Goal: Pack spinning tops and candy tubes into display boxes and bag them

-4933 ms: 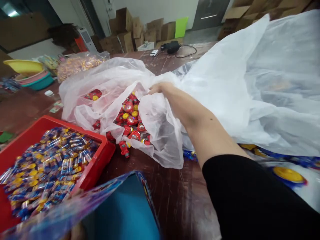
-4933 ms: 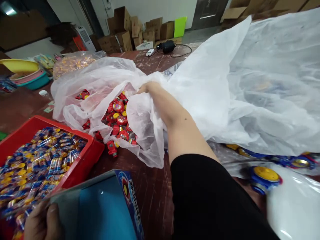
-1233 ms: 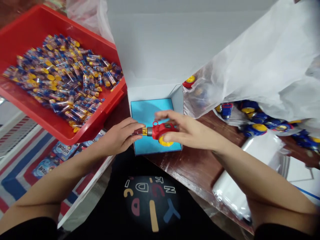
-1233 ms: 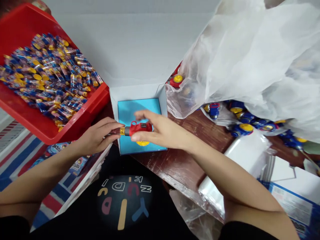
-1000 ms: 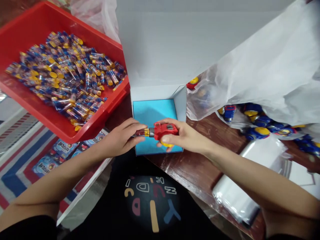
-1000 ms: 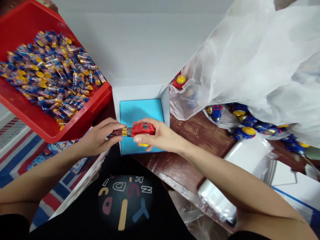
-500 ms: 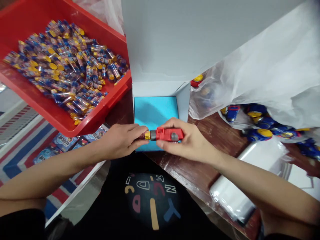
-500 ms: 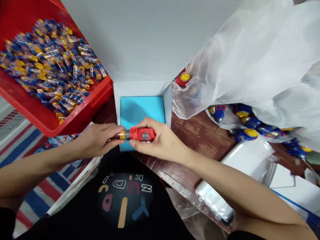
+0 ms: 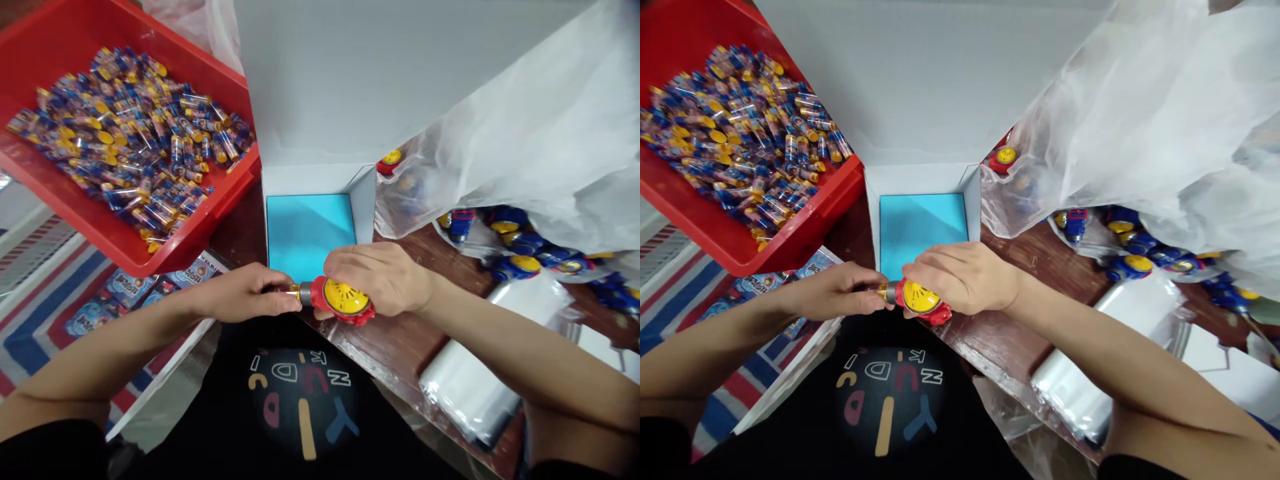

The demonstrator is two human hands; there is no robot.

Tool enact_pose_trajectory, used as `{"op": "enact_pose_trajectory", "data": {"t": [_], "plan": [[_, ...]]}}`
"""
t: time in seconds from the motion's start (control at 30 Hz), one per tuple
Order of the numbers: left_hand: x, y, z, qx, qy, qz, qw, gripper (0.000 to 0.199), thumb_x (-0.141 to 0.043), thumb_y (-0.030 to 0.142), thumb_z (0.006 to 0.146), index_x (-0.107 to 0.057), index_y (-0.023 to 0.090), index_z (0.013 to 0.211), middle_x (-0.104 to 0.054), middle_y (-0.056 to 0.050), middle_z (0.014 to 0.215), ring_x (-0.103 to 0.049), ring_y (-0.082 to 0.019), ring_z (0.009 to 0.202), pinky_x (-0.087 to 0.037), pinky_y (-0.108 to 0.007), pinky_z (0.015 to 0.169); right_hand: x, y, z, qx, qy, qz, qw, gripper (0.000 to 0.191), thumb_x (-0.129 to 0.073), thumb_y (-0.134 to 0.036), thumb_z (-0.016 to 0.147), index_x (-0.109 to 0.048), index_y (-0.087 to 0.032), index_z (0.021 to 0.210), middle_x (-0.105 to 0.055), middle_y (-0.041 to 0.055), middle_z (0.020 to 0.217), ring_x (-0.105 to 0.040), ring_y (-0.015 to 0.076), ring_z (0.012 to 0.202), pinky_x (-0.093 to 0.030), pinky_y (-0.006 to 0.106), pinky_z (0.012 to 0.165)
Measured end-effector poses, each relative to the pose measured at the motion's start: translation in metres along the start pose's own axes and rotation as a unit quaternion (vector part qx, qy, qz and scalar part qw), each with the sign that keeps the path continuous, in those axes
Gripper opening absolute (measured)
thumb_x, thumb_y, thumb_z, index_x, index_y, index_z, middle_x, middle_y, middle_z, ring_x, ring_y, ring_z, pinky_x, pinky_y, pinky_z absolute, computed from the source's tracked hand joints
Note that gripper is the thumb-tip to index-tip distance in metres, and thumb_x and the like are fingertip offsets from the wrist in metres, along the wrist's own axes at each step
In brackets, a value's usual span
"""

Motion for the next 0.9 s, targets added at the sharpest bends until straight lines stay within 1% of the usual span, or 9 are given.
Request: {"op": "enact_pose_trajectory", "data": {"t": [0.1, 0.17, 0.23, 0.33, 0.43, 0.6, 0.67, 0.77, 0.9], "plan": [[0.000, 0.000, -0.002, -0.081, 0.168, 0.291, 0.938, 0.041, -0.053, 0.053, 0.109, -0.070, 0.016, 0.105, -0.068, -0.004, 0.079, -0.062, -0.014, 0.066, -0.043, -0.023, 0.058, -0.018, -0.008, -0.004, -0.214, 0.055, 0.061, 0.973, 0.069, -0.078, -0.068, 0.086, -0.055, -0.018, 0.129, -0.077, 0.0067, 0.097, -0.075, 0.0175, 0.071, -0.061, 0.029, 0.061], [0.001, -0.005, -0.002, -0.114, 0.254, 0.431, 0.858, 0.042, -0.050, 0.052, 0.110, -0.070, 0.016, 0.113, -0.070, -0.007, 0.084, -0.065, -0.016, 0.070, -0.045, -0.026, 0.060, -0.029, -0.010, -0.009, -0.378, 0.053, 0.141, 0.914, 0.069, -0.078, -0.070, 0.085, -0.056, -0.019, 0.126, -0.075, 0.0036, 0.093, -0.071, 0.0152, 0.066, -0.058, 0.029, 0.058], [0.003, -0.010, -0.001, -0.130, 0.284, 0.481, 0.819, 0.043, -0.048, 0.051, 0.111, -0.069, 0.016, 0.122, -0.071, -0.008, 0.089, -0.067, -0.018, 0.076, -0.050, -0.027, 0.067, -0.036, -0.009, -0.011, -0.473, 0.038, 0.220, 0.852, 0.067, -0.078, -0.067, 0.087, -0.055, -0.019, 0.129, -0.073, 0.0011, 0.088, -0.069, 0.0147, 0.067, -0.058, 0.029, 0.061], [0.010, -0.011, 0.000, -0.119, 0.281, 0.424, 0.853, 0.059, -0.049, 0.059, 0.109, -0.057, 0.013, 0.145, -0.073, -0.013, 0.110, -0.071, -0.022, 0.096, -0.056, -0.032, 0.083, -0.033, -0.004, -0.008, -0.513, 0.032, 0.258, 0.818, 0.077, -0.081, -0.064, 0.085, -0.050, -0.018, 0.140, -0.073, 0.0015, 0.092, -0.070, 0.0151, 0.073, -0.057, 0.029, 0.065], [0.012, -0.007, 0.001, -0.093, 0.278, 0.337, 0.894, 0.046, -0.052, 0.050, 0.110, -0.063, 0.014, 0.137, -0.074, -0.010, 0.109, -0.070, -0.021, 0.097, -0.054, -0.032, 0.085, -0.028, 0.000, -0.002, -0.518, 0.032, 0.269, 0.811, 0.086, -0.085, -0.062, 0.081, -0.045, -0.017, 0.143, -0.073, 0.0028, 0.094, -0.071, 0.0155, 0.072, -0.058, 0.028, 0.064], [-0.001, -0.006, 0.004, -0.146, 0.400, 0.388, 0.817, 0.024, -0.062, 0.037, 0.107, -0.069, 0.015, 0.112, -0.074, -0.008, 0.094, -0.065, -0.022, 0.089, -0.050, -0.038, 0.086, -0.029, 0.001, 0.003, -0.565, 0.033, 0.389, 0.727, 0.071, -0.076, -0.065, 0.089, -0.046, -0.020, 0.135, -0.069, -0.0039, 0.077, -0.064, 0.0129, 0.050, -0.055, 0.025, 0.047], [-0.009, -0.011, 0.005, -0.131, 0.448, 0.427, 0.775, 0.025, -0.064, 0.037, 0.105, -0.069, 0.017, 0.120, -0.076, -0.011, 0.107, -0.066, -0.026, 0.101, -0.050, -0.043, 0.093, -0.027, 0.009, 0.004, -0.549, 0.029, 0.352, 0.758, 0.072, -0.077, -0.068, 0.086, -0.048, -0.021, 0.133, -0.069, -0.0033, 0.078, -0.064, 0.0137, 0.051, -0.054, 0.026, 0.046], [-0.028, -0.021, 0.009, -0.134, 0.477, 0.475, 0.728, 0.042, -0.071, 0.045, 0.101, -0.065, 0.023, 0.136, -0.068, -0.014, 0.141, -0.060, -0.033, 0.131, -0.041, -0.055, 0.117, -0.021, 0.037, 0.010, -0.493, 0.038, 0.139, 0.858, 0.080, -0.079, -0.074, 0.081, -0.053, -0.021, 0.134, -0.074, 0.0044, 0.092, -0.072, 0.0210, 0.066, -0.057, 0.032, 0.057], [-0.069, -0.043, 0.037, -0.153, 0.214, 0.524, 0.810, 0.063, -0.069, 0.051, 0.100, -0.054, 0.023, 0.155, -0.047, -0.013, 0.166, -0.042, -0.036, 0.154, -0.022, -0.066, 0.132, -0.024, 0.075, 0.030, -0.395, -0.003, -0.148, 0.907, 0.086, -0.071, -0.082, 0.083, -0.058, -0.016, 0.136, -0.075, 0.0102, 0.084, -0.075, 0.0316, 0.079, -0.057, 0.038, 0.071]]}}
Point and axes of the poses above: each hand's wrist, its own z-axis towards the middle knuckle, its own x-axis out of the back of the hand, y = z × x, the point moved 2 cm from there along z, towards the middle knuckle
